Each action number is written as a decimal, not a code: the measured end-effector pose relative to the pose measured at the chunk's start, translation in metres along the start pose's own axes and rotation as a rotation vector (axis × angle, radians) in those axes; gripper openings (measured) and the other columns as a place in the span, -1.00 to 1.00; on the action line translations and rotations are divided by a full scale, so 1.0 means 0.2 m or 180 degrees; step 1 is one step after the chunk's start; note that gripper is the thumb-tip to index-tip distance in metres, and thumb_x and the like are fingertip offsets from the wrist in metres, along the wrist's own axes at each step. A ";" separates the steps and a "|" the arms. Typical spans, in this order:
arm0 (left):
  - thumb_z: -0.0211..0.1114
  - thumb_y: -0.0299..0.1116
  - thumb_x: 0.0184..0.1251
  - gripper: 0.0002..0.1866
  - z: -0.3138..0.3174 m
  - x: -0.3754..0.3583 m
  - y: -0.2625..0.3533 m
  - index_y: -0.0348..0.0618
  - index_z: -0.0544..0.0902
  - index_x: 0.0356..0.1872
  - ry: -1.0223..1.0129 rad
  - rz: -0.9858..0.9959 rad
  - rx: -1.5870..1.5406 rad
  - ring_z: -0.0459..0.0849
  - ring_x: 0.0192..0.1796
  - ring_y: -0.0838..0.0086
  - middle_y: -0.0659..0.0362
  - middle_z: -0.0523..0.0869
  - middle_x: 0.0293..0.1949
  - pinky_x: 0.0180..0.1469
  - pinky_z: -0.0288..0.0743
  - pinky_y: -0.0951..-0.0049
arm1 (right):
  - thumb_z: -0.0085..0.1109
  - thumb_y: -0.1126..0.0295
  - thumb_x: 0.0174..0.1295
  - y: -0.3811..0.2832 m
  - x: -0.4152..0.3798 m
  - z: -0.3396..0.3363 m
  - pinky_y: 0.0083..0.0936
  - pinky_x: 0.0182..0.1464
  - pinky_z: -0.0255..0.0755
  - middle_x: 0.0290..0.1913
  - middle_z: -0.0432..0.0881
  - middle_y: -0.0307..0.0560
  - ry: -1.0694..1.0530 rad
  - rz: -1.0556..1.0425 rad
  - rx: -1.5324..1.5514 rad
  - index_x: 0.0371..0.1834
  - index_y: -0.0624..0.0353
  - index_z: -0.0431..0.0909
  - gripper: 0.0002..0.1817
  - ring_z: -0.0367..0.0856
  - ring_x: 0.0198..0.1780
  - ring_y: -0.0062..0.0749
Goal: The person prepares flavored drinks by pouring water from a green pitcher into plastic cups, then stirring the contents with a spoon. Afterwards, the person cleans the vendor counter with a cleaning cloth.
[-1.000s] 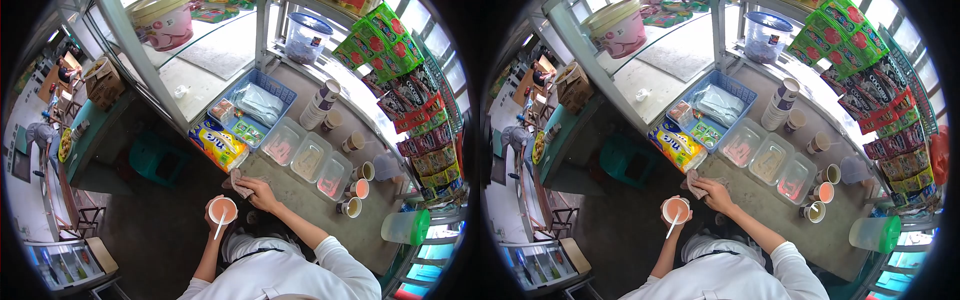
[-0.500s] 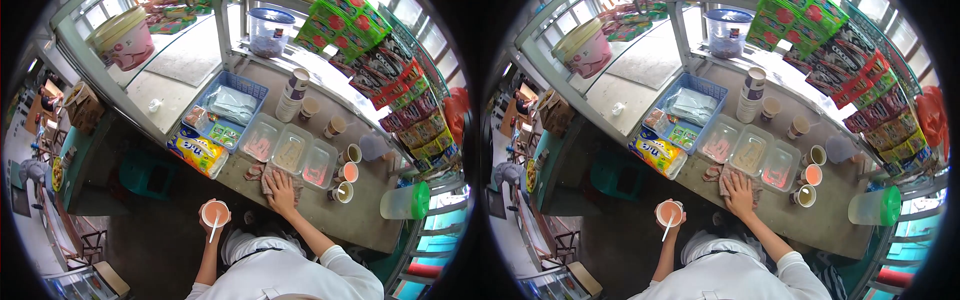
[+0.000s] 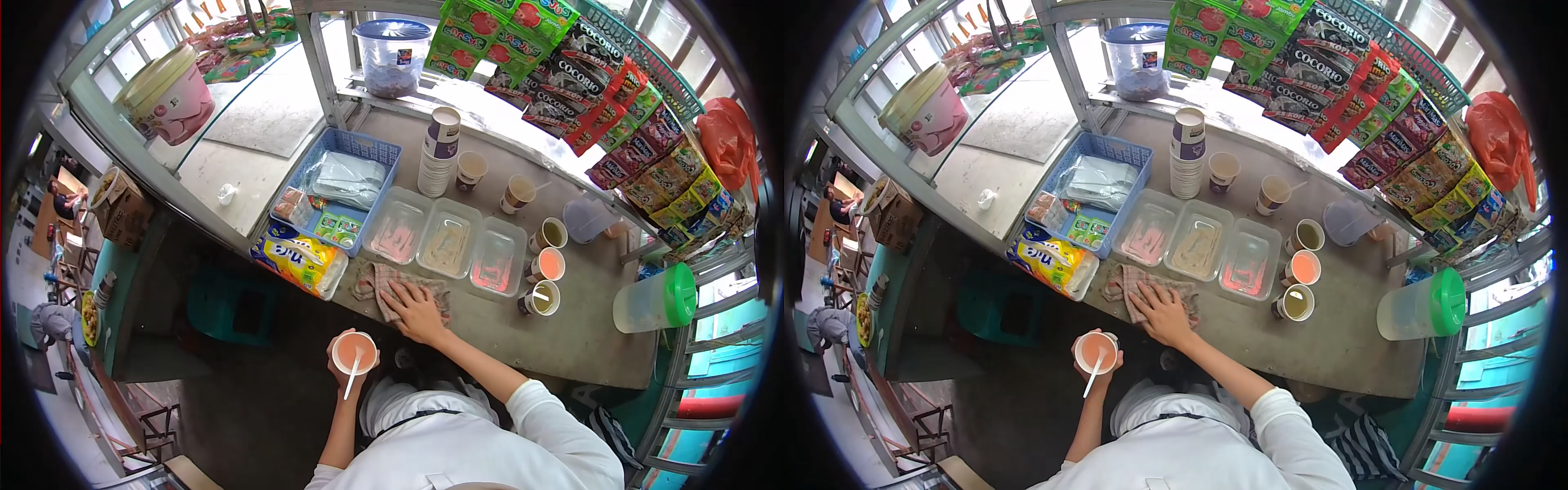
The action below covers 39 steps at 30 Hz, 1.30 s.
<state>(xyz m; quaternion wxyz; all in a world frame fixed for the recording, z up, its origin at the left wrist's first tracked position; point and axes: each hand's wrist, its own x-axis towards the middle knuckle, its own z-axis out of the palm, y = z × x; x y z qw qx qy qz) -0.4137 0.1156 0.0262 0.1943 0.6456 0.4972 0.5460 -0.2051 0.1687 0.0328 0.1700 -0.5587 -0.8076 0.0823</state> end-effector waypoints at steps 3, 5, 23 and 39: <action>0.65 -0.15 -0.16 -0.21 0.00 -0.01 -0.01 -0.26 0.45 0.10 -0.0036 0.0023 -0.0085 0.68 0.03 0.26 0.04 0.66 0.02 0.14 0.54 0.29 | 0.25 0.17 0.10 -0.05 0.14 0.10 0.01 0.30 0.15 0.53 0.22 -0.06 0.0292 0.0416 -0.0046 0.49 -0.12 0.27 -0.21 0.28 0.38 -0.07; 0.68 -0.17 -0.18 -0.18 -0.01 -0.02 -0.01 -0.27 0.43 0.12 -0.0046 0.0052 -0.0179 0.69 0.03 0.27 0.02 0.66 0.03 0.12 0.57 0.30 | 0.23 0.19 0.09 -0.07 0.22 0.13 -0.03 0.30 0.15 0.53 0.21 -0.07 0.0458 0.0826 -0.0054 0.50 -0.11 0.25 -0.19 0.28 0.37 -0.07; 0.72 -0.27 -0.21 -0.13 -0.07 -0.05 -0.05 -0.27 0.38 0.15 -0.0061 -0.0227 -0.0210 0.71 0.02 0.26 -0.03 0.67 0.06 0.12 0.61 0.28 | 0.19 0.24 0.09 0.06 -0.04 0.00 0.04 0.36 0.06 0.47 0.30 -0.09 0.0194 0.0274 -0.0121 0.49 -0.15 0.29 -0.23 0.26 0.39 -0.02; 0.67 -0.18 -0.21 -0.22 -0.08 -0.05 -0.01 -0.24 0.48 0.08 -0.0018 -0.0076 -0.0255 0.68 0.02 0.31 0.05 0.67 0.01 0.12 0.55 0.32 | 0.27 0.36 -0.07 0.01 0.03 0.08 -0.09 0.19 0.24 0.33 0.45 -0.11 0.0508 0.0219 0.0131 0.41 -0.17 0.40 -0.20 0.40 0.26 -0.13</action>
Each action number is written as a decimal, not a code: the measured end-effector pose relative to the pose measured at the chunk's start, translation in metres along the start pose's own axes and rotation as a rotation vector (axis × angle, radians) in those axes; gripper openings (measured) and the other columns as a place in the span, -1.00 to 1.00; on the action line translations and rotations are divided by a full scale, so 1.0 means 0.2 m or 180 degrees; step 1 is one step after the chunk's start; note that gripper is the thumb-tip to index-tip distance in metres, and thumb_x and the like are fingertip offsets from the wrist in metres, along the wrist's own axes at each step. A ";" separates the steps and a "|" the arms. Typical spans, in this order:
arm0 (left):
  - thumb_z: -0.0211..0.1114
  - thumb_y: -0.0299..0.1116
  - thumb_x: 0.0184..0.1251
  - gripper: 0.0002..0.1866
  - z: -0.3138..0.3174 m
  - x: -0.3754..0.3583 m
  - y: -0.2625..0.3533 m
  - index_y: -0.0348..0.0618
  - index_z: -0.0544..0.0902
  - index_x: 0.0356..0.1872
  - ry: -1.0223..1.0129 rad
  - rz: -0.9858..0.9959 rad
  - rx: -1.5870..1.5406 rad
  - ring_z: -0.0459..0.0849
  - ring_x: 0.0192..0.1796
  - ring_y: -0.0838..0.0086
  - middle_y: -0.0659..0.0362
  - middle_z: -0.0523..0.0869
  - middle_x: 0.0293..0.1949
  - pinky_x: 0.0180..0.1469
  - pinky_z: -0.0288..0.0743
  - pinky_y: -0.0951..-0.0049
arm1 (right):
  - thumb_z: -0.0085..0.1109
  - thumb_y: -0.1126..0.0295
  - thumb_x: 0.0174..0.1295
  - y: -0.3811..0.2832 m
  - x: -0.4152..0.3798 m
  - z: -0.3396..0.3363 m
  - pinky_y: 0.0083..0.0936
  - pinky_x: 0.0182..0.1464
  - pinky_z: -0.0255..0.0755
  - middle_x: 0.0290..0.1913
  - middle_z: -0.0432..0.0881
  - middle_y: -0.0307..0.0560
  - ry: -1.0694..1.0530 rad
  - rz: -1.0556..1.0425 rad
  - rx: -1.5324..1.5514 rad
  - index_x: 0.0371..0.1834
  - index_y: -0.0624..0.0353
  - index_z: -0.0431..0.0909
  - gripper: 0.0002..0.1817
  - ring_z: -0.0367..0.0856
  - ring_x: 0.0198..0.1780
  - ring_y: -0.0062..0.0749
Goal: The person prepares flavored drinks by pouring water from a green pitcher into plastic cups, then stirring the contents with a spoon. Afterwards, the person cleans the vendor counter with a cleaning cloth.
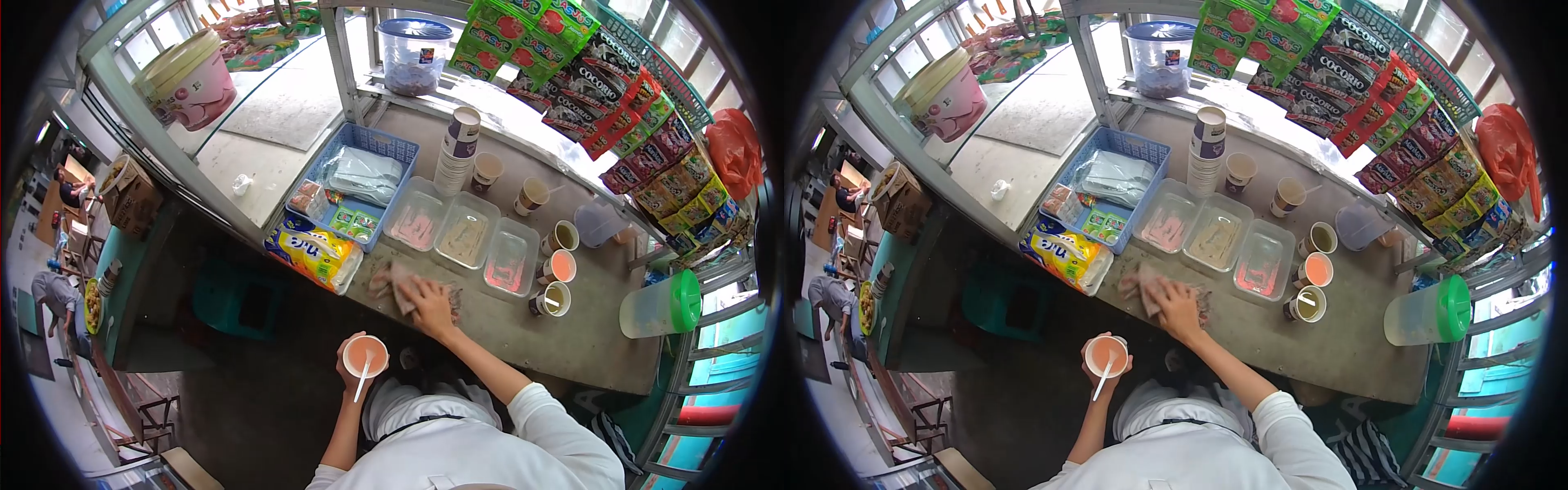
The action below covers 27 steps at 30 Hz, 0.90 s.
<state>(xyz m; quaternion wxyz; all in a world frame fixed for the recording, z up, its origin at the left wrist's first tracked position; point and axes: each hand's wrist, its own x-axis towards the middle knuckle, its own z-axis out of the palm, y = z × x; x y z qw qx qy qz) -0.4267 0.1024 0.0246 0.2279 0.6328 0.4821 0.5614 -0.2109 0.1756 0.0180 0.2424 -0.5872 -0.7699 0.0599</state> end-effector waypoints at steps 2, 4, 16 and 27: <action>0.67 -0.18 -0.21 -0.22 -0.02 -0.01 0.00 -0.24 0.48 0.08 0.0065 0.0047 0.0145 0.69 0.01 0.30 0.05 0.67 0.01 0.12 0.56 0.32 | 0.26 0.36 -0.07 -0.03 0.09 0.03 -0.08 0.16 0.25 0.32 0.46 -0.11 0.0400 0.0691 -0.0031 0.40 -0.15 0.41 -0.21 0.40 0.25 -0.13; 0.67 -0.18 -0.22 -0.22 -0.02 -0.01 0.00 -0.24 0.49 0.08 0.0154 0.0080 0.0253 0.69 0.01 0.29 0.05 0.68 0.00 0.12 0.56 0.32 | 0.25 0.38 -0.07 -0.08 0.17 0.07 -0.09 0.13 0.27 0.32 0.46 -0.12 0.0357 0.0585 -0.0263 0.39 -0.12 0.42 -0.22 0.41 0.24 -0.14; 0.67 -0.20 -0.25 -0.31 -0.06 -0.02 0.01 -0.21 0.58 -0.01 0.0241 -0.0183 0.0314 0.67 0.01 0.29 0.09 0.69 -0.01 0.14 0.54 0.32 | 0.28 0.25 0.01 -0.11 0.36 0.15 -0.07 0.07 0.32 0.41 0.39 -0.09 0.0176 0.0471 -0.0586 0.42 0.01 0.34 -0.22 0.42 0.19 -0.14; 0.74 -0.25 -0.25 -0.11 -0.07 -0.03 -0.03 -0.22 0.39 0.15 0.0146 0.0065 0.0461 0.72 0.00 0.31 0.02 0.69 0.05 0.10 0.61 0.34 | 0.31 0.23 -0.04 -0.12 0.45 0.08 -0.10 0.07 0.38 0.44 0.37 -0.07 -0.0246 0.0570 -0.0188 0.48 0.03 0.25 -0.11 0.44 0.17 -0.12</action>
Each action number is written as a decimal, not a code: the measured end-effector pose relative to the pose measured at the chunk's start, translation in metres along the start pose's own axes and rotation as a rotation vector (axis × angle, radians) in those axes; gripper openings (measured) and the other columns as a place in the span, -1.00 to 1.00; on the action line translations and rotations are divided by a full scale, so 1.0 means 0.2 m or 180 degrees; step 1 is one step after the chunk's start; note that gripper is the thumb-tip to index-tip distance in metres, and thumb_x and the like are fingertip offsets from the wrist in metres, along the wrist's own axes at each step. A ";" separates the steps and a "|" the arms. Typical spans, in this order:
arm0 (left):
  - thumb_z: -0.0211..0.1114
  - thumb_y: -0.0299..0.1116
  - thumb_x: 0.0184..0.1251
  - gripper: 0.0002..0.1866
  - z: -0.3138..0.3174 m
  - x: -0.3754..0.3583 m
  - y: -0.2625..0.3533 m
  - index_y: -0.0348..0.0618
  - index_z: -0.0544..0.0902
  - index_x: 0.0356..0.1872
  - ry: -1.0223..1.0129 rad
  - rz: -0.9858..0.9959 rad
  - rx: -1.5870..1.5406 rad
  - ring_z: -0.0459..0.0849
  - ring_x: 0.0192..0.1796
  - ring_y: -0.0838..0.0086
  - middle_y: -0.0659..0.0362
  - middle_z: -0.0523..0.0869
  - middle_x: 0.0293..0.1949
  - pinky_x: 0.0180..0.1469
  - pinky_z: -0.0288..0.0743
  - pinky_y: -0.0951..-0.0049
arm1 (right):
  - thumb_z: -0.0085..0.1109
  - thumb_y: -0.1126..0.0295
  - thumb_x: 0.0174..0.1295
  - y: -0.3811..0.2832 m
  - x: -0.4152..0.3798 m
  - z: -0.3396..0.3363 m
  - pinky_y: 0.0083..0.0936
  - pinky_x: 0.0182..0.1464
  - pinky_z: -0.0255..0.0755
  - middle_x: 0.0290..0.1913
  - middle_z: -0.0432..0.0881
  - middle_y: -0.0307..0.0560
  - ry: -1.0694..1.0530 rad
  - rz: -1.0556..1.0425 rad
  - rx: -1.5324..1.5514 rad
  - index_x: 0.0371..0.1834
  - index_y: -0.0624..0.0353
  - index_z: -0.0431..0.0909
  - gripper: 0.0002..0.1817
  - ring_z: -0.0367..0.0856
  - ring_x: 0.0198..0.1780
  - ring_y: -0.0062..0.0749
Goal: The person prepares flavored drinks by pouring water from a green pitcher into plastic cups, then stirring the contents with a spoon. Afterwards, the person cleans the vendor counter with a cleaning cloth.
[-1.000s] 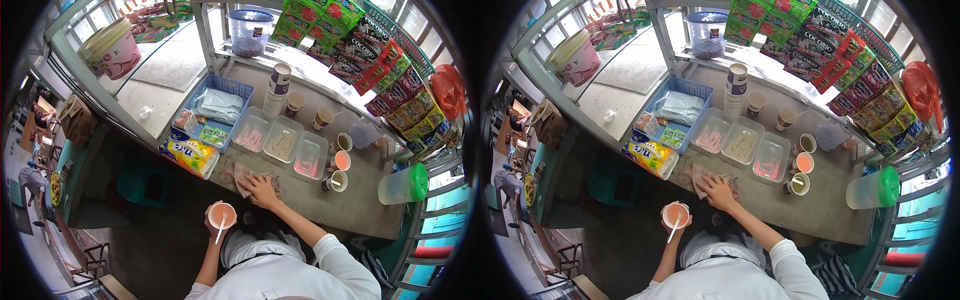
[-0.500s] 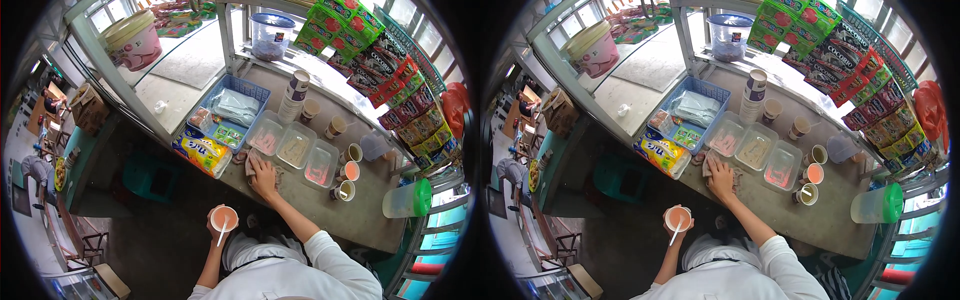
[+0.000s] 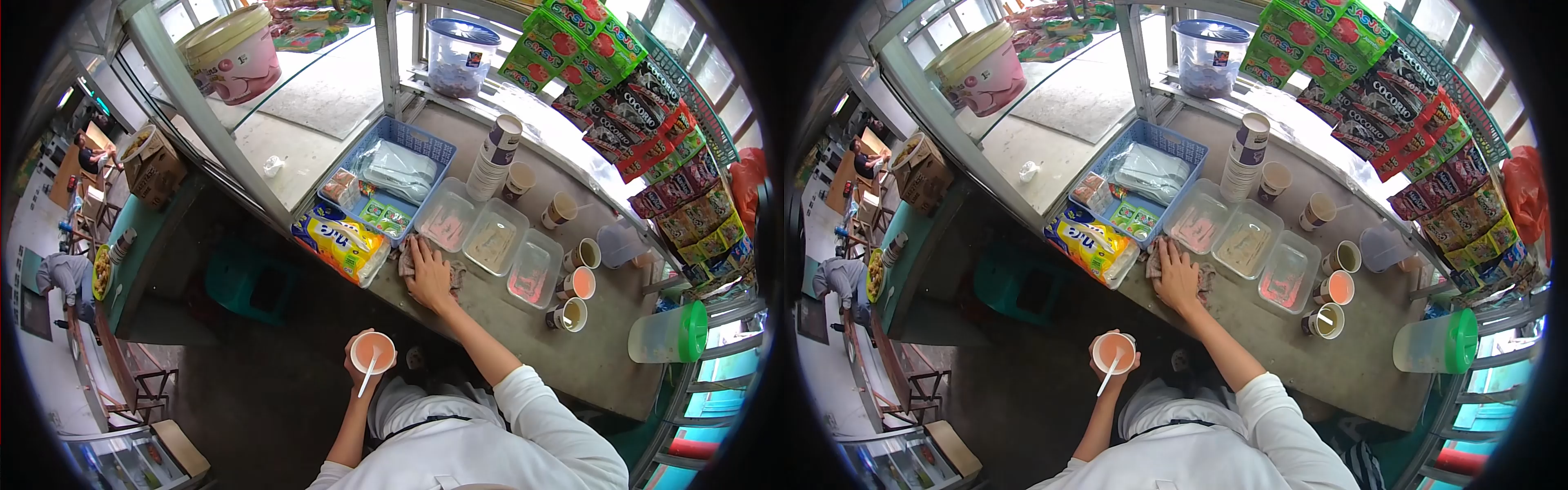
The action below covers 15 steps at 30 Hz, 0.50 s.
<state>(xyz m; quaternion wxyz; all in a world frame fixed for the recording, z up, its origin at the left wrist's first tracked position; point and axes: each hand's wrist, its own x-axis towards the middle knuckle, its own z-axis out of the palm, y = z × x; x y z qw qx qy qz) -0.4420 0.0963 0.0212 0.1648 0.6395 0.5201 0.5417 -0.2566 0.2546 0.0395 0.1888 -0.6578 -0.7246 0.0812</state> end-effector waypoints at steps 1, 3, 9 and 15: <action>0.74 -0.25 -0.25 -0.11 -0.01 0.00 0.01 -0.22 0.39 0.15 -0.0008 0.0024 0.0030 0.72 0.00 0.31 0.02 0.69 0.05 0.10 0.61 0.34 | 0.31 0.24 -0.05 -0.03 0.02 0.01 -0.12 0.06 0.38 0.44 0.37 -0.07 0.0031 -0.0005 0.0005 0.49 0.03 0.25 -0.10 0.44 0.16 -0.12; 0.74 -0.25 -0.26 -0.11 -0.02 0.02 0.02 -0.22 0.39 0.15 -0.0026 0.0083 0.0067 0.72 0.00 0.32 0.02 0.69 0.05 0.10 0.62 0.34 | 0.32 0.24 -0.05 -0.02 0.01 0.02 -0.14 0.05 0.39 0.44 0.37 -0.08 -0.0038 -0.0243 0.0026 0.48 0.03 0.25 -0.11 0.44 0.16 -0.12; 0.67 -0.17 -0.22 -0.33 0.01 0.00 0.03 -0.19 0.59 -0.01 0.0185 -0.0226 -0.0051 0.70 -0.02 0.32 0.10 0.70 -0.03 0.08 0.59 0.34 | 0.31 0.26 -0.05 0.10 -0.04 -0.04 -0.17 0.05 0.41 0.43 0.39 -0.12 -0.0321 -0.0699 -0.0063 0.45 0.01 0.31 -0.15 0.46 0.15 -0.11; 0.68 -0.19 -0.22 -0.29 0.00 0.03 0.05 -0.19 0.54 0.02 0.0096 -0.0160 -0.0084 0.71 -0.03 0.32 0.10 0.70 -0.03 0.08 0.59 0.34 | 0.31 0.31 -0.14 0.00 -0.20 -0.01 -0.18 0.06 0.42 0.35 0.50 -0.24 -0.0701 -0.1711 0.0377 0.37 -0.04 0.43 -0.19 0.48 0.12 -0.16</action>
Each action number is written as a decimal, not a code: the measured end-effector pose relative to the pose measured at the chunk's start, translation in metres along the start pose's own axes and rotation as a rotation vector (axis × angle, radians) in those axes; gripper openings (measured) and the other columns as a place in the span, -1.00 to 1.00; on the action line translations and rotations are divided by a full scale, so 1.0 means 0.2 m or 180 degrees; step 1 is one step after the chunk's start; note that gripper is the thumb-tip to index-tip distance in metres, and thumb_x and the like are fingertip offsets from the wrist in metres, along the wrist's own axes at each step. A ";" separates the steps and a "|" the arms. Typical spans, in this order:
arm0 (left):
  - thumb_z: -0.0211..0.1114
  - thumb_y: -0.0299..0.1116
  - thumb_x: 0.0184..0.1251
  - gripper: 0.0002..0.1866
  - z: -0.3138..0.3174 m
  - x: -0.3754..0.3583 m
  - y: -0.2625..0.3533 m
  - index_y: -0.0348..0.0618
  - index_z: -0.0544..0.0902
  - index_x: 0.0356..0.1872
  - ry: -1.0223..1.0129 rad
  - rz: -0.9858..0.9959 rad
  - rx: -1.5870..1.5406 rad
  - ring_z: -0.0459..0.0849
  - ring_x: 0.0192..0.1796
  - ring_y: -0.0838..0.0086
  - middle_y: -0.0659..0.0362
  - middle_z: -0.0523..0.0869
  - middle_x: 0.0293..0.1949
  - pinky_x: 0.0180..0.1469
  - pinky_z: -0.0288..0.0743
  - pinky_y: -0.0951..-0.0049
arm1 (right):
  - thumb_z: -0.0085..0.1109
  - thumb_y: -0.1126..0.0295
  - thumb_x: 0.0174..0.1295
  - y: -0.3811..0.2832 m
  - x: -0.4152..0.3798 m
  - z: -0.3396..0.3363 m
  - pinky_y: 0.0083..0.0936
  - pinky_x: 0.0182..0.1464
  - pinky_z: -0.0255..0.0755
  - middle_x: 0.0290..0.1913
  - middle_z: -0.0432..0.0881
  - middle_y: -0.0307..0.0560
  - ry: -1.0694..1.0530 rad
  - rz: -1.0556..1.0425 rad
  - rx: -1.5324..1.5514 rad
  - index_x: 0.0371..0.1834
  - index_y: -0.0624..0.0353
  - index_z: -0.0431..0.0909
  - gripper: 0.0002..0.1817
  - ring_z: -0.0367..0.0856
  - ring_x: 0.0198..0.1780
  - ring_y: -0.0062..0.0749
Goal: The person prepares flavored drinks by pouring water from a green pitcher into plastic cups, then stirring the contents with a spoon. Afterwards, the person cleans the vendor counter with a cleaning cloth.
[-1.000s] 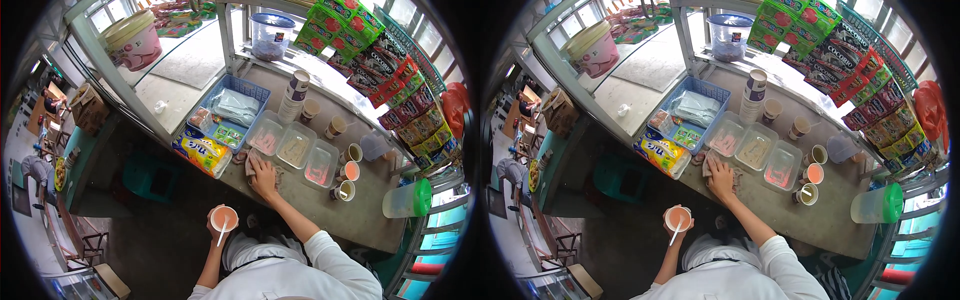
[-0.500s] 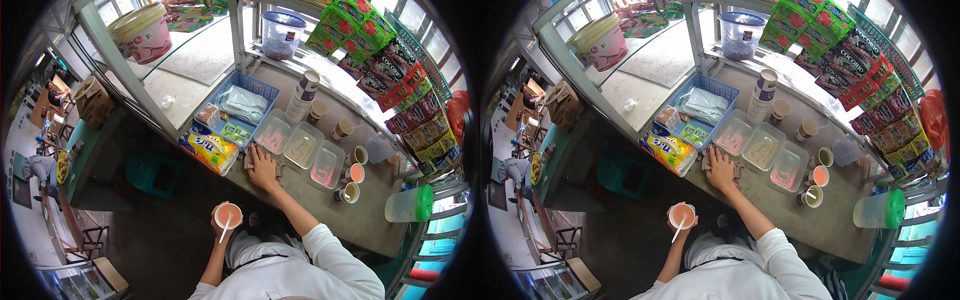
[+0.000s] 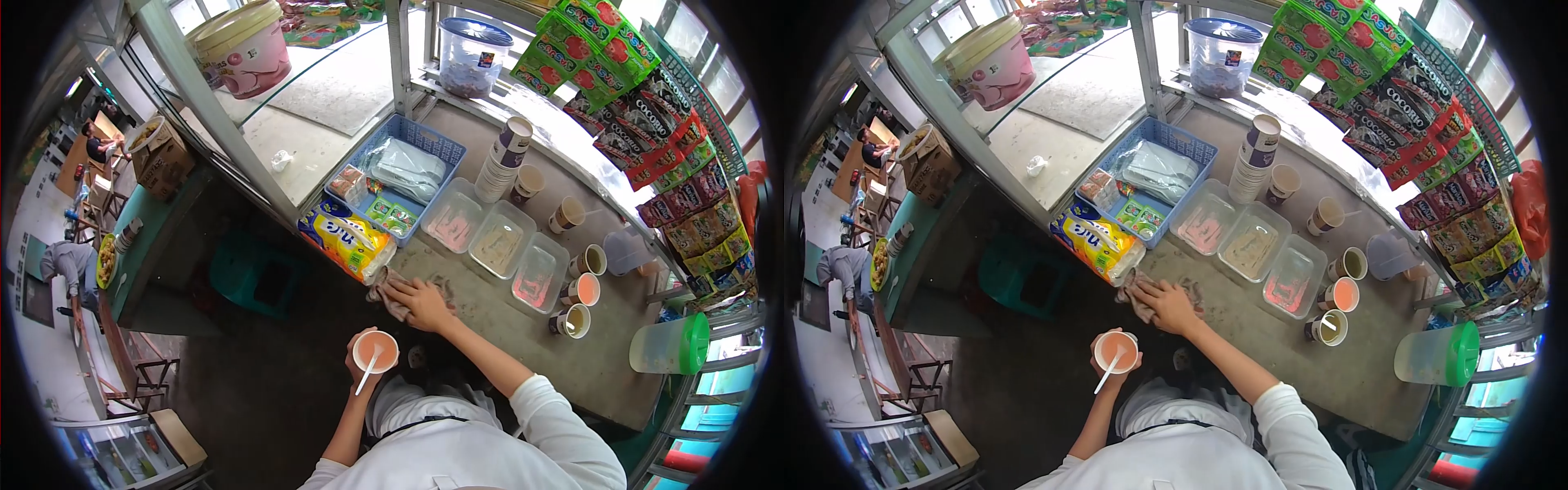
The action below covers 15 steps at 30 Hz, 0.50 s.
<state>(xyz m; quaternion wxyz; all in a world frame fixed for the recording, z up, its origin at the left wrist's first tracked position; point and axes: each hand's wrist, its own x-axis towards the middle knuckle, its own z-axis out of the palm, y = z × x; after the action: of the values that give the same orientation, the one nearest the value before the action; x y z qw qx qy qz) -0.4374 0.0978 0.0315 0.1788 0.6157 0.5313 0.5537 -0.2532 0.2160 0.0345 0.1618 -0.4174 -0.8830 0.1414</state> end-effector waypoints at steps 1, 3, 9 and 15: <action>0.69 -0.20 -0.22 -0.27 0.00 0.00 -0.01 -0.19 0.52 0.04 -0.0010 0.0065 0.0015 0.71 -0.03 0.33 0.09 0.71 -0.03 0.09 0.59 0.34 | 0.30 0.33 -0.15 0.04 -0.02 0.01 -0.18 0.06 0.43 0.32 0.53 -0.24 0.0184 0.0166 0.0243 0.32 -0.04 0.49 -0.24 0.49 0.12 -0.17; 0.69 -0.21 -0.22 -0.24 -0.01 0.01 -0.02 -0.19 0.48 0.06 -0.0029 0.0001 -0.0043 0.71 -0.01 0.33 0.08 0.70 -0.01 0.10 0.59 0.34 | 0.29 0.35 -0.15 0.09 -0.02 0.00 -0.18 0.06 0.42 0.32 0.53 -0.25 0.0755 0.1204 0.0114 0.31 -0.06 0.50 -0.25 0.49 0.12 -0.18; 0.69 -0.19 -0.21 -0.22 -0.02 0.01 -0.01 -0.21 0.46 0.08 0.0042 0.0062 -0.0131 0.71 0.01 0.32 0.06 0.69 0.02 0.11 0.58 0.35 | 0.23 0.43 -0.06 0.01 -0.12 -0.07 -0.15 0.02 0.43 0.26 0.57 -0.16 0.0027 -0.0405 0.0317 0.25 -0.01 0.53 -0.36 0.51 0.09 -0.11; 0.68 -0.16 -0.19 -0.22 -0.02 0.02 0.01 -0.22 0.47 0.08 0.0057 0.0088 0.0025 0.69 0.02 0.29 0.05 0.67 0.01 0.11 0.57 0.33 | 0.21 0.48 -0.12 0.07 -0.08 -0.02 -0.17 0.01 0.48 0.08 0.68 -0.03 0.0715 0.0981 0.0314 0.13 0.08 0.60 -0.41 0.59 0.03 -0.05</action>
<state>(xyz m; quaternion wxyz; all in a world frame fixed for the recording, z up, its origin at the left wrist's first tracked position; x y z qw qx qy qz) -0.4404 0.0983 0.0363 0.1640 0.6187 0.5265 0.5595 -0.2319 0.2115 0.0308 0.2559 -0.5524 -0.7770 0.1601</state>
